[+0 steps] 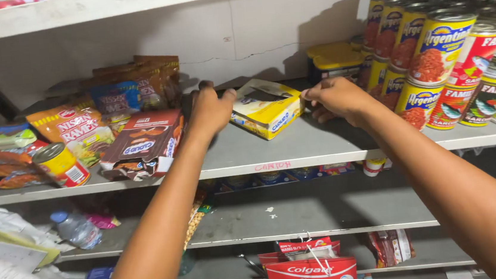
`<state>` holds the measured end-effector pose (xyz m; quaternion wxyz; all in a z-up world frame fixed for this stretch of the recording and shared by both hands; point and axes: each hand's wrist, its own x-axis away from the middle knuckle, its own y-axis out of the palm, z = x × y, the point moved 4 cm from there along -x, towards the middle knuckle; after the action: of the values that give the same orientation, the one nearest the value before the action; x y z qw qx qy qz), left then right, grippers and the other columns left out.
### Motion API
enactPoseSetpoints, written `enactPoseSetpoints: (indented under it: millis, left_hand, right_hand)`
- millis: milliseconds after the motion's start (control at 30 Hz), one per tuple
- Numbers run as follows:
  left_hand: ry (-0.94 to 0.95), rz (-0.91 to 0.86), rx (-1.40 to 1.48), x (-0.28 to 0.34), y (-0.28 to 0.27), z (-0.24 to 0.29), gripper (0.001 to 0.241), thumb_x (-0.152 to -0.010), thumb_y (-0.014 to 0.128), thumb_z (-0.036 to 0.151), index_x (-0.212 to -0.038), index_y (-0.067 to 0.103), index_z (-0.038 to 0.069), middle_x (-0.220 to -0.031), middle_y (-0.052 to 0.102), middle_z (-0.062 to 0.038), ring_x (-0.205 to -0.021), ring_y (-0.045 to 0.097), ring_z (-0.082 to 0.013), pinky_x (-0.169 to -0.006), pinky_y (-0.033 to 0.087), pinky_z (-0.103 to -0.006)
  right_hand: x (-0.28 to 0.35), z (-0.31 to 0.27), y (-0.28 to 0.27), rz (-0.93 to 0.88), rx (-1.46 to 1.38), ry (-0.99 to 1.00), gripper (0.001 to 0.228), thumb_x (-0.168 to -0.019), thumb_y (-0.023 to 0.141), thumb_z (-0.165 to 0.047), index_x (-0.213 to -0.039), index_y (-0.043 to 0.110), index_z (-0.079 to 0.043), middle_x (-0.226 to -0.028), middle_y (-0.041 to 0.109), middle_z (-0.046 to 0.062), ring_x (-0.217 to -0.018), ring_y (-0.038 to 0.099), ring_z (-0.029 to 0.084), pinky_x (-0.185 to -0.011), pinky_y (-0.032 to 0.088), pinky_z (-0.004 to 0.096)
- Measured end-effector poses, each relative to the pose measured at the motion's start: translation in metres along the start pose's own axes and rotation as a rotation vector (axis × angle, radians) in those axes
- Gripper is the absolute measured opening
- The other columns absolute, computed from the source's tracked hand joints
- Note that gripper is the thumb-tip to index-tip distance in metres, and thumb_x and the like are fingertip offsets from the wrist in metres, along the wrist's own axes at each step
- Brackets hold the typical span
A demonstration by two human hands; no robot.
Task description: Organizing various canned goods and snack packages on a grocery shelf.
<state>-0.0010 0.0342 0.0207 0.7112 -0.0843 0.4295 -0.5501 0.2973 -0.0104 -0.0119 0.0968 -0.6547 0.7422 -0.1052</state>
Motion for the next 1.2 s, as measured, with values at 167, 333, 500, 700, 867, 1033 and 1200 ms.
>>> enactPoseSetpoints:
  millis: [167, 333, 500, 700, 867, 1033, 1200]
  left_hand:
    - [-0.065, -0.237, -0.143, 0.060, -0.023, 0.056, 0.090, -0.090, 0.070, 0.060, -0.137, 0.045, -0.012, -0.132, 0.054, -0.040, -0.126, 0.055, -0.0507, -0.105, 0.046, -0.0505]
    - [-0.032, -0.490, -0.108, 0.085, -0.001, 0.074, 0.107, -0.068, 0.082, 0.062, -0.135, 0.042, -0.011, -0.127, 0.065, -0.030, -0.122, 0.066, -0.0411, -0.104, 0.052, -0.0450]
    - [0.100, -0.343, -0.190, 0.069, 0.034, 0.068, 0.064, -0.084, 0.076, 0.025, -0.137, 0.048, 0.004, -0.127, 0.060, -0.029, -0.119, 0.058, -0.0460, -0.099, 0.046, -0.0537]
    - [0.263, -0.228, 0.038, 0.040, 0.066, 0.062, 0.032, -0.086, 0.069, 0.004, -0.116, 0.064, -0.003, -0.117, 0.066, -0.032, -0.111, 0.064, -0.0473, -0.096, 0.051, -0.0488]
    - [0.274, -0.203, 0.091, 0.027, 0.076, 0.058, 0.030, -0.082, 0.070, 0.003, -0.111, 0.067, -0.006, -0.109, 0.069, -0.030, -0.107, 0.067, -0.0446, -0.094, 0.052, -0.0464]
    - [0.230, -0.225, 0.090, 0.021, 0.083, 0.055, 0.026, -0.084, 0.069, 0.004, -0.107, 0.069, -0.006, -0.108, 0.069, -0.031, -0.107, 0.067, -0.0445, -0.093, 0.053, -0.0456]
    - [0.251, -0.231, 0.105, 0.019, 0.083, 0.056, 0.030, -0.082, 0.065, 0.005, -0.109, 0.070, -0.006, -0.108, 0.069, -0.032, -0.106, 0.069, -0.0435, -0.094, 0.054, -0.0442]
  right_hand:
    - [0.008, 0.001, -0.005, -0.061, 0.127, -0.236, 0.037, -0.089, 0.072, -0.023, -0.118, 0.065, 0.000, -0.096, 0.071, 0.007, -0.077, 0.064, 0.012, -0.065, 0.055, 0.029]
    - [0.016, -0.006, 0.012, -0.144, 0.167, -0.318, 0.040, -0.086, 0.074, -0.019, -0.121, 0.064, -0.001, -0.099, 0.074, 0.006, -0.075, 0.062, 0.009, -0.065, 0.052, 0.026]
    - [-0.003, 0.000, 0.001, -0.003, 0.221, -0.397, 0.032, -0.088, 0.075, -0.013, -0.112, 0.067, 0.006, -0.087, 0.074, 0.010, -0.065, 0.065, 0.011, -0.060, 0.055, 0.029]
    - [0.007, -0.002, -0.006, 0.130, 0.343, -0.312, 0.031, -0.085, 0.077, -0.013, -0.108, 0.069, 0.006, -0.086, 0.077, 0.011, -0.065, 0.072, 0.014, -0.061, 0.056, 0.030]
    - [0.009, -0.003, -0.011, 0.190, 0.371, -0.333, 0.032, -0.086, 0.076, -0.015, -0.109, 0.068, 0.006, -0.082, 0.077, 0.013, -0.067, 0.073, 0.015, -0.064, 0.056, 0.031]
    - [0.009, -0.003, -0.012, 0.224, 0.402, -0.359, 0.033, -0.088, 0.074, -0.017, -0.111, 0.068, 0.007, -0.079, 0.076, 0.014, -0.068, 0.075, 0.015, -0.067, 0.057, 0.031]
    - [0.010, -0.003, -0.013, 0.213, 0.393, -0.369, 0.039, -0.088, 0.074, -0.017, -0.118, 0.067, 0.008, -0.078, 0.077, 0.013, -0.070, 0.076, 0.014, -0.070, 0.058, 0.030]
